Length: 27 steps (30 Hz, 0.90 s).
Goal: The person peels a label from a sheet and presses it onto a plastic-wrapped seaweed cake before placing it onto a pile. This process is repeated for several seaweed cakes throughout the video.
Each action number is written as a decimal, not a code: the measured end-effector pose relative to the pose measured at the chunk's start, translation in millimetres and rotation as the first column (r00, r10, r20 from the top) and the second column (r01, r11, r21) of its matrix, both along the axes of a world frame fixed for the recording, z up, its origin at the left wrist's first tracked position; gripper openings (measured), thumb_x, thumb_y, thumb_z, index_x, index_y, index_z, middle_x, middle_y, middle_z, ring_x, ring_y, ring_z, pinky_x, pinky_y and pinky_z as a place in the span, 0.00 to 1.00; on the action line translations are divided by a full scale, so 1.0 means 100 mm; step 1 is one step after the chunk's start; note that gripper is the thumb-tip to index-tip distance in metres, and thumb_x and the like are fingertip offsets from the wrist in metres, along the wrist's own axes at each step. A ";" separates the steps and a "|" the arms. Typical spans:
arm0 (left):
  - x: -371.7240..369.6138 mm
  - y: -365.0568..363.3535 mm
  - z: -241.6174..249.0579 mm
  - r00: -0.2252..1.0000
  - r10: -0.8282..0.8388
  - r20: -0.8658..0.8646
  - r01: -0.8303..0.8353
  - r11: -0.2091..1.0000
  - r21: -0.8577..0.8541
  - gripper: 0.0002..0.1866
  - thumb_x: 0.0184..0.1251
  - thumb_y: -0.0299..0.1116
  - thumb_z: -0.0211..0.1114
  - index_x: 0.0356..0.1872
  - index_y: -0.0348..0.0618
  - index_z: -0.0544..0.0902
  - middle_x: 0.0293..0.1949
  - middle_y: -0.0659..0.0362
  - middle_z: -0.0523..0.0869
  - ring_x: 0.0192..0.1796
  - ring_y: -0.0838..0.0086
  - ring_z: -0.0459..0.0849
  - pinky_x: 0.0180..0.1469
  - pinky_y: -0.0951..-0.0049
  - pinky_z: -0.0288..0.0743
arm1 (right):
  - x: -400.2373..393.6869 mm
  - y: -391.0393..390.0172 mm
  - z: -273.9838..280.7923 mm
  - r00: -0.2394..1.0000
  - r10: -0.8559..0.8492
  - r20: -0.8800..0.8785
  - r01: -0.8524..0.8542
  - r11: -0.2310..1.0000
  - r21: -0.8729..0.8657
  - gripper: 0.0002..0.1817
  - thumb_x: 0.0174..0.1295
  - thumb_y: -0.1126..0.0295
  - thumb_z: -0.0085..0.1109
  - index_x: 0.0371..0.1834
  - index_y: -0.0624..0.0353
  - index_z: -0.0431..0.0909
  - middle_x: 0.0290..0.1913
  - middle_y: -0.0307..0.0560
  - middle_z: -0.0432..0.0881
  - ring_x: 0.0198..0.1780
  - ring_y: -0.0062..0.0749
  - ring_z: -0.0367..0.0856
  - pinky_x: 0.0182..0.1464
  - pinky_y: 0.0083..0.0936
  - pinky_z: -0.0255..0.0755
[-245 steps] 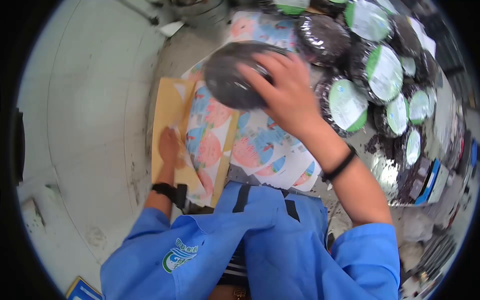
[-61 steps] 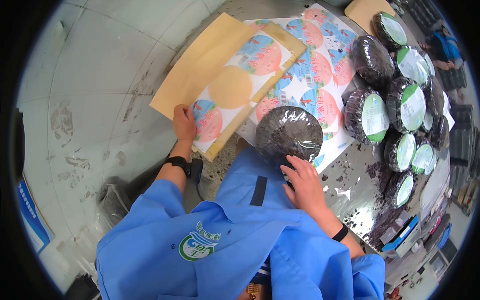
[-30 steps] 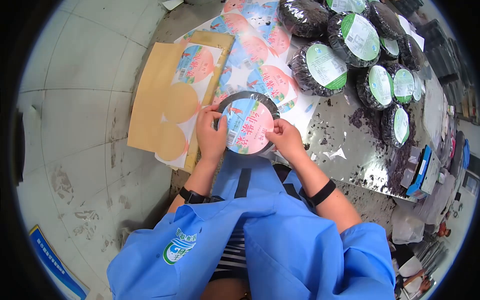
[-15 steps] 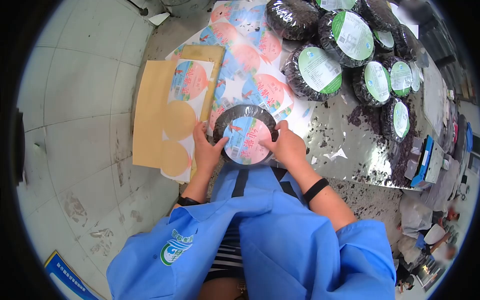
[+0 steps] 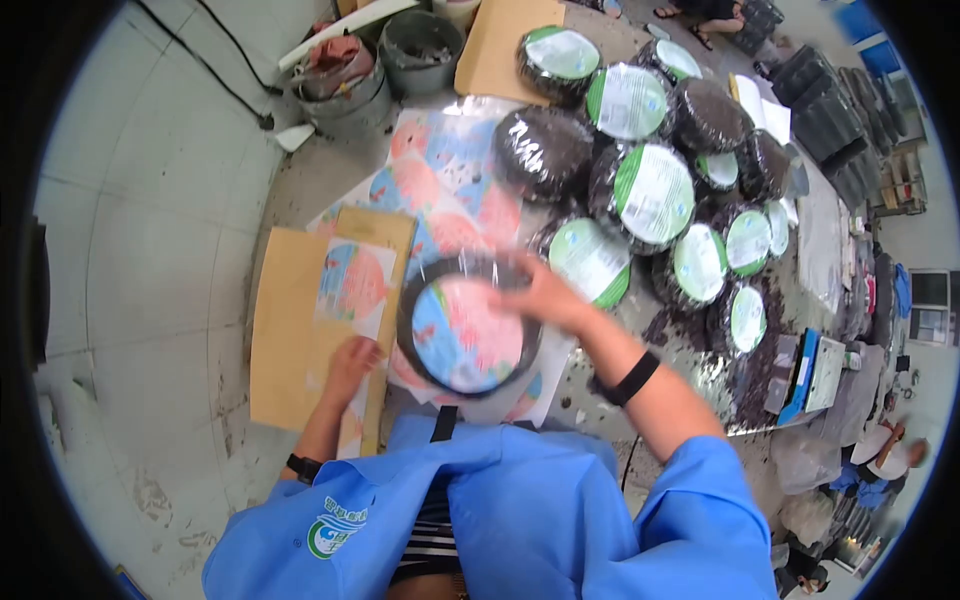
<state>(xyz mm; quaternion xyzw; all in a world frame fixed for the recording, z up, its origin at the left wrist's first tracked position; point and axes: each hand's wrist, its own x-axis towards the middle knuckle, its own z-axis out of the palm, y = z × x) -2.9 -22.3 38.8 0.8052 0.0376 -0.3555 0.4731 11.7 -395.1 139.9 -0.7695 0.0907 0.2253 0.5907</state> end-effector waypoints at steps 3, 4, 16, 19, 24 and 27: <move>0.64 0.13 -0.14 0.644 -0.041 0.764 -0.329 0.887 0.325 0.15 0.68 0.36 0.56 0.45 0.33 0.77 0.43 0.47 0.81 0.46 0.57 0.79 0.49 0.61 0.71 | 1.25 -0.87 0.95 0.901 -0.143 0.410 0.133 0.990 0.053 0.28 0.58 0.61 0.61 0.61 0.58 0.70 0.61 0.49 0.72 0.62 0.37 0.68 0.62 0.40 0.61; 0.82 0.12 -0.08 0.498 -0.184 0.847 -0.411 0.810 0.418 0.14 0.67 0.35 0.56 0.45 0.33 0.77 0.44 0.45 0.80 0.47 0.54 0.78 0.49 0.60 0.71 | 1.57 -1.09 1.32 0.839 -0.418 0.349 0.267 0.874 0.406 0.32 0.61 0.59 0.59 0.66 0.61 0.62 0.59 0.45 0.71 0.60 0.33 0.68 0.58 0.42 0.63; 1.03 -0.06 -0.70 0.659 0.118 0.743 -0.591 0.693 0.414 0.06 0.67 0.28 0.53 0.38 0.36 0.75 0.39 0.48 0.77 0.44 0.52 0.76 0.46 0.59 0.70 | -0.10 -2.68 -0.34 0.644 -0.730 -0.229 0.765 0.602 0.230 0.24 0.64 0.57 0.57 0.61 0.51 0.68 0.57 0.34 0.75 0.55 0.28 0.74 0.58 0.31 0.67; 1.03 -0.04 -0.70 0.653 0.133 0.746 -0.607 0.680 0.411 0.06 0.67 0.28 0.54 0.38 0.36 0.75 0.38 0.48 0.77 0.44 0.52 0.76 0.47 0.59 0.70 | -0.16 -2.65 -0.54 0.645 -0.733 -0.216 0.755 0.566 0.332 0.25 0.62 0.59 0.60 0.60 0.54 0.69 0.55 0.34 0.76 0.56 0.26 0.74 0.60 0.33 0.65; 0.98 0.06 -0.83 0.657 0.065 0.751 -0.582 0.676 0.451 0.09 0.69 0.31 0.50 0.42 0.36 0.74 0.42 0.47 0.76 0.46 0.53 0.76 0.49 0.60 0.70 | 0.07 -2.46 -0.13 0.688 -0.725 -0.040 0.711 0.661 0.242 0.30 0.56 0.66 0.64 0.62 0.58 0.66 0.54 0.38 0.76 0.57 0.26 0.73 0.55 0.25 0.67; 0.89 0.81 -1.96 0.597 -0.148 0.788 -0.474 0.727 0.496 0.14 0.70 0.36 0.46 0.48 0.36 0.71 0.45 0.48 0.76 0.51 0.58 0.75 0.53 0.59 0.69 | 0.21 -2.19 0.11 0.806 -0.195 0.559 0.530 0.657 -0.536 0.38 0.40 0.62 0.72 0.58 0.59 0.71 0.54 0.52 0.76 0.57 0.37 0.73 0.59 0.35 0.67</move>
